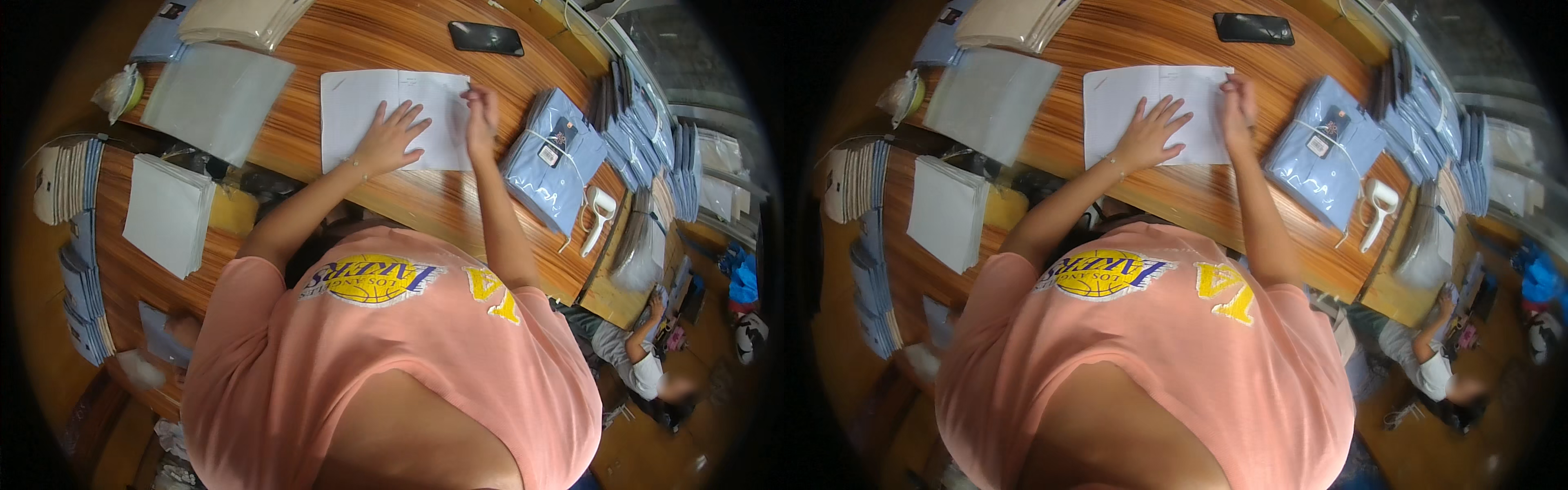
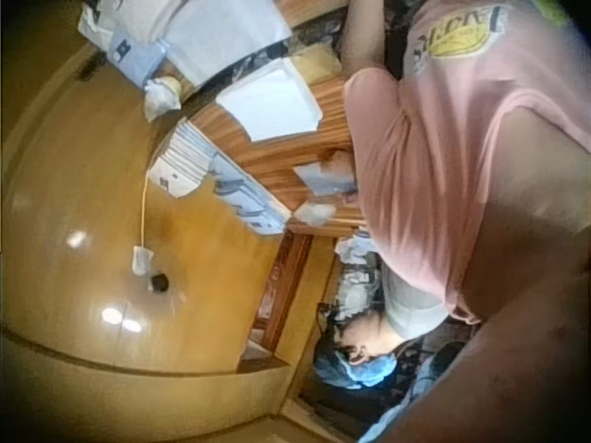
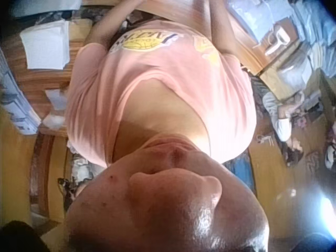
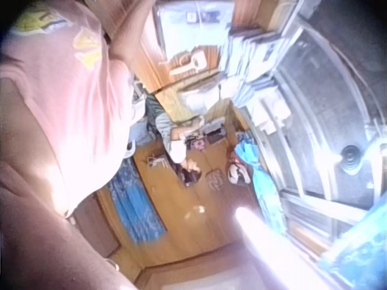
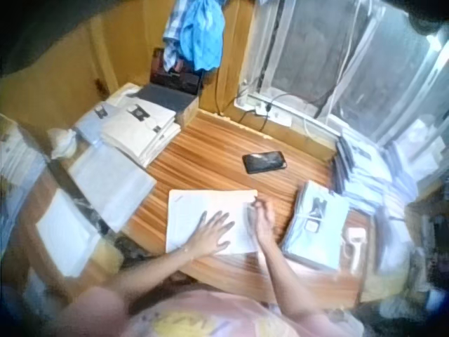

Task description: The person folds a light blue button-up shirt, attaches a tag, and slides it into a clear plastic bag. They stack the packaged shirt with others, tie the stack with a white string, and write a note in a book.

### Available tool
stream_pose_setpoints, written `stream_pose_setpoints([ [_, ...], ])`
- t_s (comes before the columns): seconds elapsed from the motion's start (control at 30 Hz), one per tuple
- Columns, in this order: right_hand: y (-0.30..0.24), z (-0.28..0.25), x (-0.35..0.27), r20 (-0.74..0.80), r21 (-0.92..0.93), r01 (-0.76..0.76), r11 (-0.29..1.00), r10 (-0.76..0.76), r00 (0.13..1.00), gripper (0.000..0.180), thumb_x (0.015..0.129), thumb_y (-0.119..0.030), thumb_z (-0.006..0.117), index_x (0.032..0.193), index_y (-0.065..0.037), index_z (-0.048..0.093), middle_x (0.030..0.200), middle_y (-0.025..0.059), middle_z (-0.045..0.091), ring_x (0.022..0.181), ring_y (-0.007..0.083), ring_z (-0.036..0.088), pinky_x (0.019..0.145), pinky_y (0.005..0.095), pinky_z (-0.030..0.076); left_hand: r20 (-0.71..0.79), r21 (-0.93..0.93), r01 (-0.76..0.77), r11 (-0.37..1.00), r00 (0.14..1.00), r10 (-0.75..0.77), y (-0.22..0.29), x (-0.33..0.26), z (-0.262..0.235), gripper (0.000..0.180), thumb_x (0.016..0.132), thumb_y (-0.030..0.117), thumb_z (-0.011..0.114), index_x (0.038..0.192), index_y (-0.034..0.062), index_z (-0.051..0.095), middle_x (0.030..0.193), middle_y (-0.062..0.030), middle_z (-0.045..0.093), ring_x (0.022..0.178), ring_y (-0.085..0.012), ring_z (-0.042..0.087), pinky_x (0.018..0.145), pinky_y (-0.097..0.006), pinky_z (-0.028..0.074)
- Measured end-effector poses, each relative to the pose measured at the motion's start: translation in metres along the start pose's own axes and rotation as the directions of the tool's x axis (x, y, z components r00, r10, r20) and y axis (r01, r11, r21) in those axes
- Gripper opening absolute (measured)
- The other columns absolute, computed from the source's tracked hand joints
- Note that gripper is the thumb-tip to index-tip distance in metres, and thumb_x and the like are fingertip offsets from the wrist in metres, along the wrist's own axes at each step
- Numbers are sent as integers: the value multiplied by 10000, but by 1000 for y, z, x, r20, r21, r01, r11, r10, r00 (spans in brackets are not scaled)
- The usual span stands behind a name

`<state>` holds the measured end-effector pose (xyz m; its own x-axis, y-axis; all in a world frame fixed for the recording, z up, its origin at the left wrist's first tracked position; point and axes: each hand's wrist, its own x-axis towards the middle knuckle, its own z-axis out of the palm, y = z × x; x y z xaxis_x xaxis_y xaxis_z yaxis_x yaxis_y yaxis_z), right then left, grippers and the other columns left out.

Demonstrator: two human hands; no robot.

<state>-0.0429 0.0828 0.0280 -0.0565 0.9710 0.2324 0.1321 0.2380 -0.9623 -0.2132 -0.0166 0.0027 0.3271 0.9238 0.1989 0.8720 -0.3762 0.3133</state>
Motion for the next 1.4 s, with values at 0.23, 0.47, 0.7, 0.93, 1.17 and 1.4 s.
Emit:
stream_pose_setpoints([
  [0.23,32,9,-20,-59,-63,-53,997,49,997,222,887,-197,561,982,-7,628,971,125,631,893,193,557,830,306,423,0,-47,37,998,999,-37,14,-8,0,589,819,390,580,1343,168,427,1421,-100,342,1337,-279,266,1047,-582,191],
  [0.47,39,11,11,72,-47,-115,992,118,990,130,782,-62,578,891,-8,623,791,56,615,708,116,541,639,250,433,-7,-52,40,998,999,-41,11,-7,-4,573,822,396,579,1331,170,443,1413,-97,353,1334,-270,271,1051,-573,181],
  [0.7,57,11,13,64,-47,-157,986,160,985,57,753,-35,602,806,-13,602,722,34,597,654,93,525,576,239,420,246,-35,142,989,961,-129,6,23,-15,586,807,416,596,1326,182,455,1434,-92,332,1342,-267,262,1050,-579,171],
  [0.93,66,11,14,88,-210,-1,978,19,996,79,677,-58,635,725,-12,594,677,82,568,616,158,542,565,275,432,26,80,55,995,998,-58,-31,51,4,585,812,493,584,1342,294,441,1474,-46,285,1369,-259,220,1032,-657,139],
  [1.17,53,12,14,138,-326,84,942,-41,990,79,704,-46,639,751,-1,594,744,67,595,673,129,553,634,250,444,29,78,64,995,997,-67,-32,51,9,587,818,503,571,1351,302,429,1479,-31,277,1376,-240,208,1042,-652,124],
  [1.4,53,10,15,162,-363,81,928,-23,987,85,695,-57,644,744,-5,597,740,80,594,672,144,564,620,264,453,-52,57,36,998,998,-33,-34,51,11,583,795,509,586,1317,278,469,1426,-60,353,1345,-252,263,1022,-661,159],
])
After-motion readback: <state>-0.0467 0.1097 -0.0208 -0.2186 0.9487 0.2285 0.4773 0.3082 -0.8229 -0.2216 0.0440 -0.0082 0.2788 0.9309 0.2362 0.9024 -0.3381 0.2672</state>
